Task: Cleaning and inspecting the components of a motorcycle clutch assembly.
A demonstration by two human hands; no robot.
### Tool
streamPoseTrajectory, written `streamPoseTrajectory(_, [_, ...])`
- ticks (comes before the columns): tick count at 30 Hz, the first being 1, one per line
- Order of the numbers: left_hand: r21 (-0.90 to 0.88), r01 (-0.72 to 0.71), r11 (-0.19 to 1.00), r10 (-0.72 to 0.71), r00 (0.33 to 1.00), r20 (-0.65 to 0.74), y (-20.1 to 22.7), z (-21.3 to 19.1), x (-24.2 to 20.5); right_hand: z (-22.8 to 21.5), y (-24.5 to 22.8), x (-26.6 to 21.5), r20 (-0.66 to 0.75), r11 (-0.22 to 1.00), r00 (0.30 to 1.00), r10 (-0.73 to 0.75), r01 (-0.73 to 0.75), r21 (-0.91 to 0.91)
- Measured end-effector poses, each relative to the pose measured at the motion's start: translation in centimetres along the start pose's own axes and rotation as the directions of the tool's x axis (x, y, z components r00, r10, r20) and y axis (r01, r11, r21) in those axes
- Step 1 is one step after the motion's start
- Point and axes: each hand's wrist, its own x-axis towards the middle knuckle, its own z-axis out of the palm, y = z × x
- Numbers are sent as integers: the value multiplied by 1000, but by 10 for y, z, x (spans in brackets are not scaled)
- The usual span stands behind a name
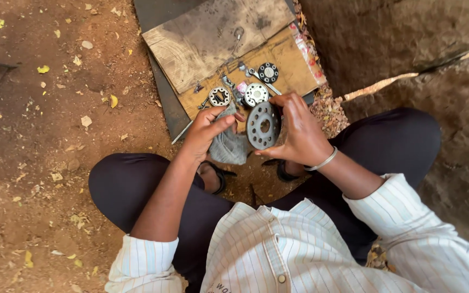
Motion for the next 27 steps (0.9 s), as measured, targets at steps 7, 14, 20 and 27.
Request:
streamPoseTrajectory(7, [-147,72,986,-67,997,34,9,19,-13,-1,-5,1,12,995,1000,3,-1,-95])
streamPoseTrajectory(14, [-171,70,983,-67,997,24,17,24,-13,0,-8,1,-2,989,1000,9,-9,-149])
streamPoseTrajectory(20, [-157,36,987,-35,999,10,10,22,-13,4,-4,-1,0,993,1000,-23,23,-119])
streamPoseTrajectory(27, [-117,26,993,-26,1000,0,9,22,-14,18,17,-10,30,982,997,71,-75,175])
